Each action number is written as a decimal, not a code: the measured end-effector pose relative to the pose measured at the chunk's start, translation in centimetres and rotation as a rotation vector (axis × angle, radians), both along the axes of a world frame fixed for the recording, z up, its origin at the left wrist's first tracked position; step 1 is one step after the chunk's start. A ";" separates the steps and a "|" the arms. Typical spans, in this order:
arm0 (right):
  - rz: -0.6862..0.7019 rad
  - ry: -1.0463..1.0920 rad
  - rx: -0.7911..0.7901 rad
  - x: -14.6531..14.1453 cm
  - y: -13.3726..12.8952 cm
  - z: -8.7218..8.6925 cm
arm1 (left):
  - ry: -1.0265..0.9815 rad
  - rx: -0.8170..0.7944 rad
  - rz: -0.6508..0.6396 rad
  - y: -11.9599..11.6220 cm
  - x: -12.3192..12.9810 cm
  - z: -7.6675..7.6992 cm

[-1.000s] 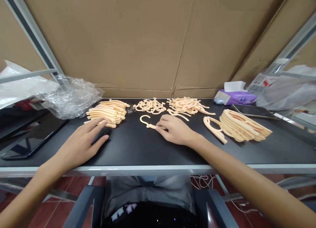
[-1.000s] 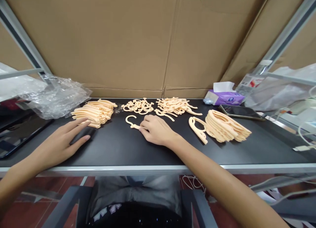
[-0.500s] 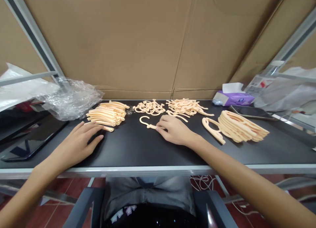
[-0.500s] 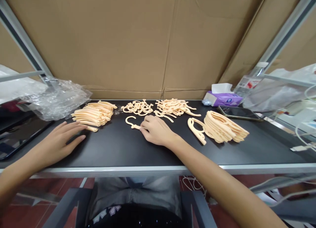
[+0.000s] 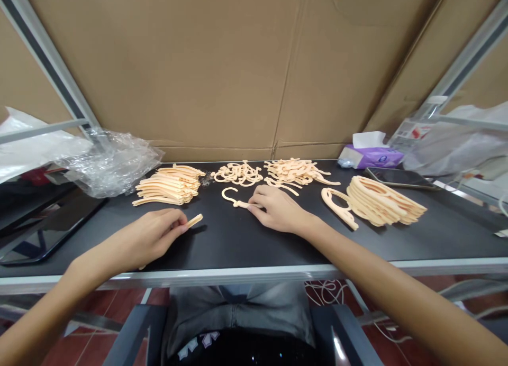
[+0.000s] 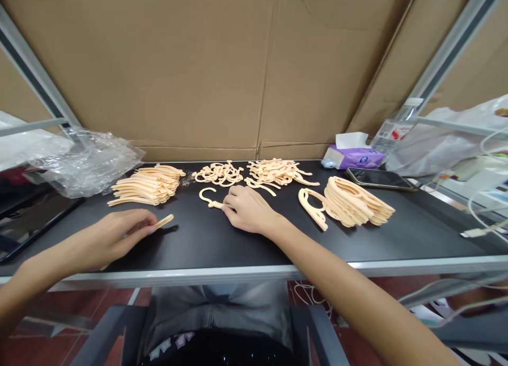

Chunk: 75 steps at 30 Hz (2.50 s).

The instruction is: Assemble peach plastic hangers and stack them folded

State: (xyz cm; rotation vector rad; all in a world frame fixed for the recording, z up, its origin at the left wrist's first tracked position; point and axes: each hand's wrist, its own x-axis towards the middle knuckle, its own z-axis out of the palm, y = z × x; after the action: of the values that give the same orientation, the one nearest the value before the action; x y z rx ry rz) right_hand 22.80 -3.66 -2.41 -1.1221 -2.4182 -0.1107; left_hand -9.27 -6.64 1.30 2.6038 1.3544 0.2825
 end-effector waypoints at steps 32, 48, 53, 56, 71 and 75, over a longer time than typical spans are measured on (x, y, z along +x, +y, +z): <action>-0.005 0.011 -0.059 0.0 -0.2 0.3 | -0.100 0.131 -0.327 -0.1 6.0 -0.3; 0.022 0.326 -0.114 0.3 0.3 -0.5 | -0.132 0.198 -0.158 3.7 8.3 -2.3; 0.032 0.316 -0.235 0.0 -0.2 0.4 | -0.171 0.179 -0.139 4.2 7.8 -2.9; 0.007 0.325 -0.327 -0.3 -0.5 1.0 | -0.207 0.209 -0.169 4.2 7.7 -3.3; -0.008 0.544 -0.496 -1.5 -0.8 1.1 | -0.315 0.223 -0.297 4.1 8.3 -4.1; -0.029 0.484 -0.484 -1.6 -1.0 1.1 | -0.345 0.245 -0.330 4.1 8.3 -4.1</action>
State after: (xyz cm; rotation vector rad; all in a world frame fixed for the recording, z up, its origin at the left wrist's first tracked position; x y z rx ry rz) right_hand 21.25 -4.70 -1.31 -1.2092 -2.0328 0.6916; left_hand -0.96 -2.56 -2.81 2.7444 0.8064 0.8416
